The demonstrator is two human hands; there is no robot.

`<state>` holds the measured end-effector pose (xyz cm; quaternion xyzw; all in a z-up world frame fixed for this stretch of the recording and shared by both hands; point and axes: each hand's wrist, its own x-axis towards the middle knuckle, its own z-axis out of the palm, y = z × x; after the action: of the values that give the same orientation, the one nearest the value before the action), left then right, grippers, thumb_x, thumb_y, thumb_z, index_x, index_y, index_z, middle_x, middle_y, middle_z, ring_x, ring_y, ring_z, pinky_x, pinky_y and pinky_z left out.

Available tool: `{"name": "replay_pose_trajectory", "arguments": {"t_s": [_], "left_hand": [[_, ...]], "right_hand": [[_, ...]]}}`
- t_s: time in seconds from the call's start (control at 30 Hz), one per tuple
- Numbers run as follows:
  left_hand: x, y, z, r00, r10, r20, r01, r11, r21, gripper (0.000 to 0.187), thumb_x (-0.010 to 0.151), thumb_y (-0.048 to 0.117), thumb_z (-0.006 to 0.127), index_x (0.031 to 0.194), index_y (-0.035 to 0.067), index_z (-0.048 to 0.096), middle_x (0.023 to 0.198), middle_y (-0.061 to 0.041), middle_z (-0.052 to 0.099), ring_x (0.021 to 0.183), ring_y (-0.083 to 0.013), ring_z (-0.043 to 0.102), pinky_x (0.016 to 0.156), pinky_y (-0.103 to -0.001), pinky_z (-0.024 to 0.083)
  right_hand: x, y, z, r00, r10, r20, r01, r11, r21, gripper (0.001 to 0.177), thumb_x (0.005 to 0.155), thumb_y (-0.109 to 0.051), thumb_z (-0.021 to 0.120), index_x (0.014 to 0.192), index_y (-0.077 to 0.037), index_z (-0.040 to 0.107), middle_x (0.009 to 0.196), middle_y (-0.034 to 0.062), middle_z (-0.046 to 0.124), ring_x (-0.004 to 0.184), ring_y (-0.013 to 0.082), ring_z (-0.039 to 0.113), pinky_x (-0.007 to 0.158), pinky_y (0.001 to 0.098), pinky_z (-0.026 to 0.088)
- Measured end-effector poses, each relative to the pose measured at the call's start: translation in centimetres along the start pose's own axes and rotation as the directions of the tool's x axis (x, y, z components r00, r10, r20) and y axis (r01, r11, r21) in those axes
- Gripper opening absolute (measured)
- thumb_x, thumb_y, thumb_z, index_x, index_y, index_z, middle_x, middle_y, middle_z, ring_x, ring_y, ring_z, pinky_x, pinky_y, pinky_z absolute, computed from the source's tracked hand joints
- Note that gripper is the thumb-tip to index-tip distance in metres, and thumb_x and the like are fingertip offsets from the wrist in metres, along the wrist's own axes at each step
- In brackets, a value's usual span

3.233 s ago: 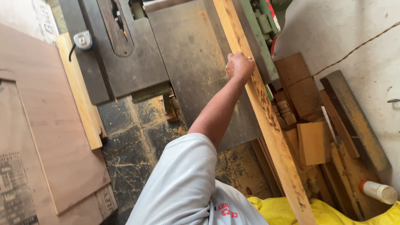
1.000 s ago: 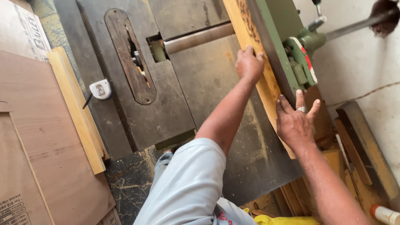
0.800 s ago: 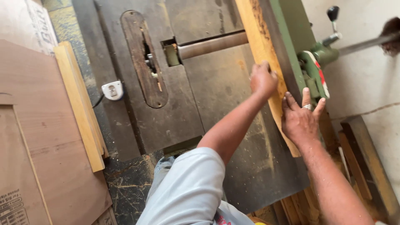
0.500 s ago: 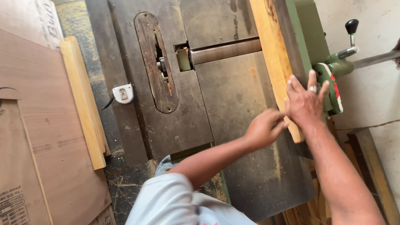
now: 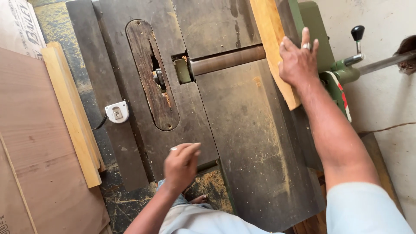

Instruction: The person is using a woodworking machine to plane a piece of wood.

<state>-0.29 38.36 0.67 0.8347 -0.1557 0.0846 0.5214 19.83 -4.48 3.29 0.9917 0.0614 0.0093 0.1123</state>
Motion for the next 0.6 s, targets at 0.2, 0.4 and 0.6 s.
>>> {"name": "replay_pose_trajectory", "arguments": {"t_s": [0.2, 0.4, 0.6], "left_hand": [[-1.8, -2.8, -2.0, 0.998, -0.054, -0.032, 0.057, 0.994, 0.091, 0.023, 0.089, 0.008, 0.075, 0.111, 0.003, 0.073, 0.102, -0.012, 0.072, 0.087, -0.0261, 0.071, 0.074, -0.036, 0.058], [-0.6, -2.5, -2.4, 0.998, -0.062, 0.031, 0.060, 0.995, 0.084, 0.027, 0.087, 0.013, 0.078, 0.111, 0.002, 0.073, 0.102, -0.012, 0.072, 0.086, -0.0263, 0.071, 0.071, -0.036, 0.058], [0.0, -2.2, -3.3, 0.991, -0.108, 0.085, 0.103, 0.993, 0.054, 0.037, 0.082, 0.021, 0.082, 0.112, 0.000, 0.072, 0.105, -0.015, 0.070, 0.092, -0.0316, 0.069, 0.077, -0.040, 0.057]], "right_hand": [[6.5, 0.9, 1.7, 0.999, -0.014, -0.045, 0.014, 1.000, 0.000, 0.056, 0.088, -0.017, 0.068, 0.143, -0.009, 0.066, 0.162, 0.0058, 0.052, 0.157, 0.0477, 0.018, 0.119, 0.0747, 0.014], [10.9, 1.4, 2.4, 0.998, -0.009, -0.056, 0.009, 1.000, 0.005, 0.058, 0.087, -0.018, 0.069, 0.144, -0.011, 0.065, 0.162, 0.0039, 0.051, 0.157, 0.0471, 0.017, 0.118, 0.0767, 0.012], [16.0, 1.1, 2.3, 0.999, 0.037, -0.027, -0.036, 0.999, 0.020, 0.062, 0.087, -0.022, 0.072, 0.147, -0.012, 0.062, 0.163, 0.0019, 0.048, 0.157, 0.0470, 0.017, 0.116, 0.0795, 0.009]]}}
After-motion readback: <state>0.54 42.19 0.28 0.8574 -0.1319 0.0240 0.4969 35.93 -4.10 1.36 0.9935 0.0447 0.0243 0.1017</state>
